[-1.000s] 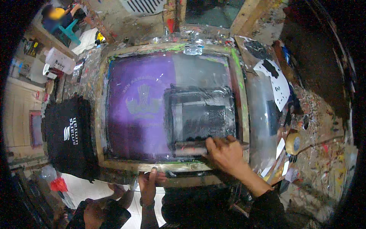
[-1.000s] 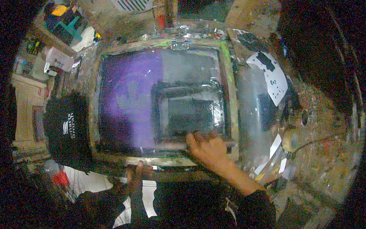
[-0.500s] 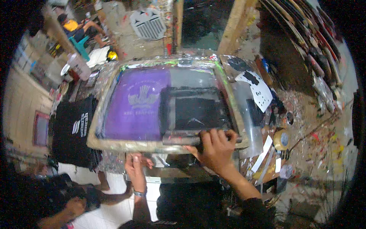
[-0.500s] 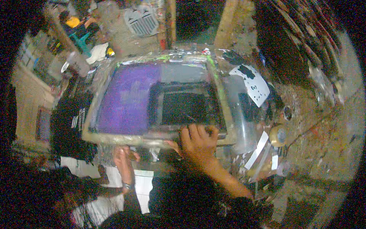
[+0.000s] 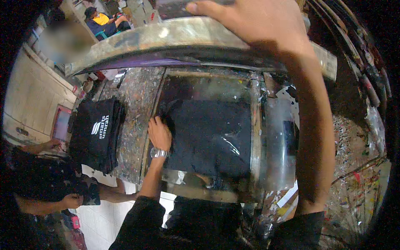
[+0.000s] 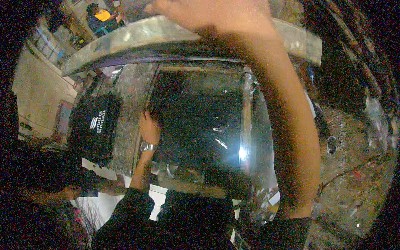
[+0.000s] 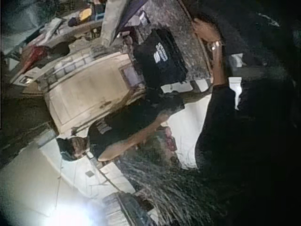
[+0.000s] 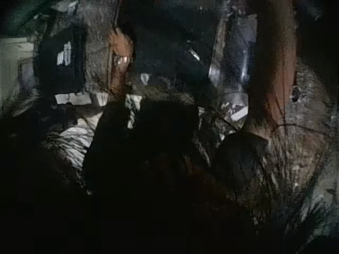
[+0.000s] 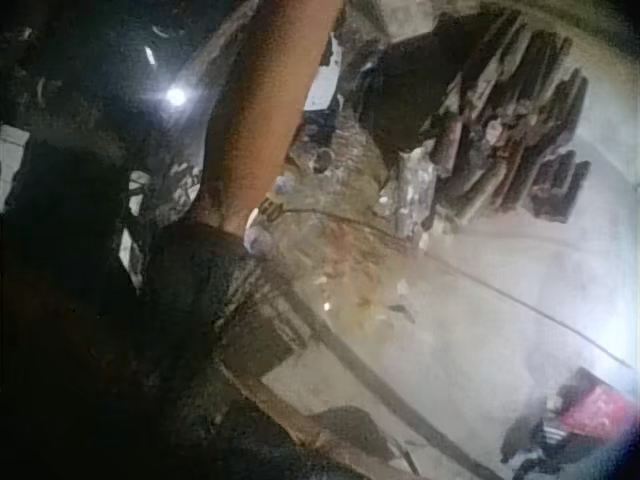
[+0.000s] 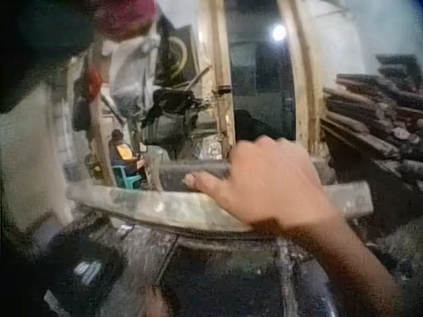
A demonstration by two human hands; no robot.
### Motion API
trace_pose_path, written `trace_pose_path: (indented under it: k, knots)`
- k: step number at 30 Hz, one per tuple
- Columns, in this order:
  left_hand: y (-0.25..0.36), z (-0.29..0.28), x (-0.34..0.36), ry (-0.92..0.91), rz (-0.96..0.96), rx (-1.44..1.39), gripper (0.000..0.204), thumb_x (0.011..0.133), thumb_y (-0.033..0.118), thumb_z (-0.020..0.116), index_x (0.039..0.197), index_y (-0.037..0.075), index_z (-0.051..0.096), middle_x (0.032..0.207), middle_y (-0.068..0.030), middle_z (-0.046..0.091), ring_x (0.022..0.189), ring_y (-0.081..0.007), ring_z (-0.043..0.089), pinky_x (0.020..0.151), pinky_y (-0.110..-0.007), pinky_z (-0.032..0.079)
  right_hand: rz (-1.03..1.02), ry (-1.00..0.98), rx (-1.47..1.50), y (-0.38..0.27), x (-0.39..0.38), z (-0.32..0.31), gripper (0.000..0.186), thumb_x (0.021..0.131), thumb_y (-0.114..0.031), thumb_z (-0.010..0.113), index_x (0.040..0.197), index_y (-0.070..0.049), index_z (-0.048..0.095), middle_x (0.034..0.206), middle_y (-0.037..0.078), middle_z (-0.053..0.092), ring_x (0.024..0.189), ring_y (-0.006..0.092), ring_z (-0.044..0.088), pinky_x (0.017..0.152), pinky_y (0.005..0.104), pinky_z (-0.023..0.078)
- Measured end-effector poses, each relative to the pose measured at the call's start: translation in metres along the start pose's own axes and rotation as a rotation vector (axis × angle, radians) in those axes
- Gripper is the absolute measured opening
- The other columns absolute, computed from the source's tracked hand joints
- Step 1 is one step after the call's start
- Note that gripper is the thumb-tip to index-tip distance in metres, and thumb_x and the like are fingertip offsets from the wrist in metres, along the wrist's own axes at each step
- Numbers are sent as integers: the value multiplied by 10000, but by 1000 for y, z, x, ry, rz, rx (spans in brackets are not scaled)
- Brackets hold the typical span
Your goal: The person performs screen printing on black t-shirts using a squeegee to spread ink across a mesh screen. A coworker assists by removing the printed shirts and placing them on a stack. The process is repeated multiple times throughout the clip.
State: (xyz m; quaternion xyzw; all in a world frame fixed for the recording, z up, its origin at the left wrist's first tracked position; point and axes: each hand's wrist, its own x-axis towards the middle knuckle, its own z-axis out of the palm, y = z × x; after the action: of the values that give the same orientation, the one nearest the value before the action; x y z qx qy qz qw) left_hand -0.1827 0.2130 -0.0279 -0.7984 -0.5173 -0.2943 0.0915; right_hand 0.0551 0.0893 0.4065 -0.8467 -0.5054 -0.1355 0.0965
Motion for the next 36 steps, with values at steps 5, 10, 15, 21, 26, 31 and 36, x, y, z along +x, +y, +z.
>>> trace_pose_path:
  k: [5, 10, 15, 21, 26, 31, 36]
  knots:
    - [-20, -88, 26, 122, 63, -6, 135, 1029, 166, 566, 1076, 50, 517, 1020, -213, 645, 831, -455, 662, 633, -523, 527, -122, 121, 34, 14, 48, 8, 782, 947, -765, 473, 719, -51, 696, 644, 79, 652, 624, 201, 648, 629, 369, 535]
    - [-190, -209, 101, -52, -67, 319, 294, 992, 246, 632, 1184, 39, 551, 1106, -216, 658, 967, -439, 669, 769, -549, 549, 32, 79, -64, 25, 89, 3, 839, 899, -844, 460, 624, -72, 641, 576, 39, 541, 557, 147, 529, 527, 359, 429]
    - [-334, -269, 120, 26, -51, 698, 448, 919, 268, 698, 1260, 14, 558, 1234, -222, 597, 1105, -437, 610, 896, -540, 523, -211, 285, 202, 50, 122, 20, 958, 819, -828, 544, 1154, 54, 706, 1122, 285, 708, 1036, 428, 695, 930, 481, 513]
    - [-103, -172, 51, -145, 151, -67, 364, 902, 204, 665, 1189, -13, 618, 1198, -241, 617, 1106, -421, 601, 968, -495, 498, -127, 178, 165, 62, 137, 7, 969, 781, -828, 583, 1080, 87, 697, 1097, 331, 697, 1013, 460, 691, 881, 522, 515]
    - [16, -101, -100, -438, 114, -446, 542, 966, 339, 660, 1379, 12, 533, 1544, -244, 415, 1408, -438, 433, 1169, -524, 379, -89, 206, 137, 58, 141, 10, 979, 836, -825, 546, 1136, 92, 711, 1188, 322, 676, 1135, 416, 666, 976, 462, 488]
    - [63, -75, -127, -419, 81, -363, 585, 965, 359, 672, 1424, 38, 502, 1594, -255, 338, 1533, -434, 234, 1225, -564, 259, -181, 227, 163, 82, 176, 17, 902, 865, -780, 564, 1069, 85, 718, 998, 297, 696, 984, 376, 684, 935, 453, 481]
    - [-7, -89, -80, -607, 103, -826, 399, 945, 311, 675, 1209, 14, 639, 1260, -252, 622, 1228, -436, 583, 1044, -530, 478, -45, 68, 169, 115, 207, 16, 990, 844, -793, 593, 1302, 83, 643, 1282, 304, 652, 1196, 398, 621, 1076, 450, 435]
